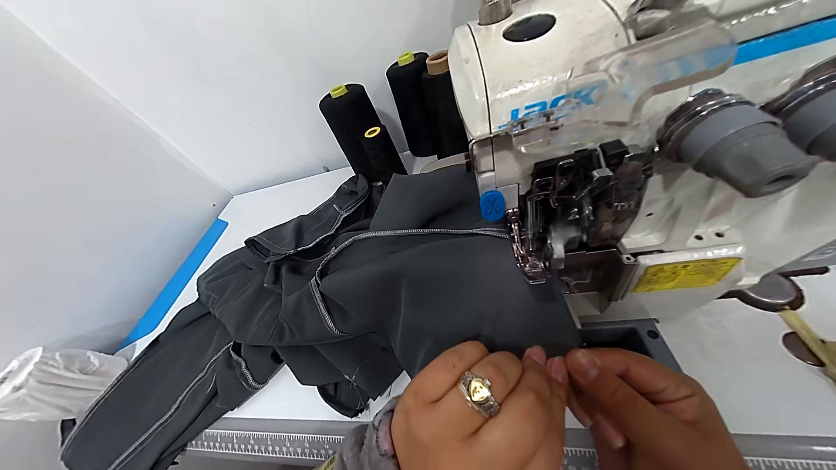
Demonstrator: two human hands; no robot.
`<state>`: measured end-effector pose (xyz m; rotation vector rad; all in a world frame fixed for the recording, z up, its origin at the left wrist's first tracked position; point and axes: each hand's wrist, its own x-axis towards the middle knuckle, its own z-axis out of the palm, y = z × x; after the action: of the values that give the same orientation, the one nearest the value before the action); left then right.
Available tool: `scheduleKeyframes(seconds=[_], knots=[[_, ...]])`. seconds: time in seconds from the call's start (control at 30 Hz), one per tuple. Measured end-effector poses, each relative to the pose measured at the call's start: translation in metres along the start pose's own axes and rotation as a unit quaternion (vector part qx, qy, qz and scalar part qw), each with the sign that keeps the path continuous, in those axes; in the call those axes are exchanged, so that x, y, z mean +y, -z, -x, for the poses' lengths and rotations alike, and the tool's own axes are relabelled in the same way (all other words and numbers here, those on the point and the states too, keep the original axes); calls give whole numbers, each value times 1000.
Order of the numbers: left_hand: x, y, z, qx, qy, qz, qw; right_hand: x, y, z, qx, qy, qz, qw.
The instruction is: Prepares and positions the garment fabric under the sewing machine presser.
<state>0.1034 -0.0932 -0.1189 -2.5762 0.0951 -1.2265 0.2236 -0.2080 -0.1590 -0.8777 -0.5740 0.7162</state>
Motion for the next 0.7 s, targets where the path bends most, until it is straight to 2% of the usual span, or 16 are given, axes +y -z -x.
scheduleKeyframes(seconds=[0.1, 0.2, 0.3, 0.4, 0.5, 0.57, 0.7], knots=[[-5, -3, -5, 1, -1, 7, 1000, -1, -2, -7, 11, -2, 2, 1000], [-11, -4, -9, -7, 22, 48, 999, -10, 9, -12, -40, -14, 72, 997], [-20, -1, -14, -26, 47, 105, 993, -24, 26, -16, -90, 58, 201, 974], [-28, 1, -21, -44, 58, 151, 986, -33, 41, -26, -82, 200, 349, 912], [-31, 0, -23, -43, 62, 171, 982, -36, 39, -43, -120, 345, 482, 797], [-32, 0, -24, -39, 62, 178, 981, -40, 32, -54, -153, 397, 518, 742], [-35, 2, -25, -32, 60, 186, 980, -43, 28, -66, -192, 441, 516, 709]])
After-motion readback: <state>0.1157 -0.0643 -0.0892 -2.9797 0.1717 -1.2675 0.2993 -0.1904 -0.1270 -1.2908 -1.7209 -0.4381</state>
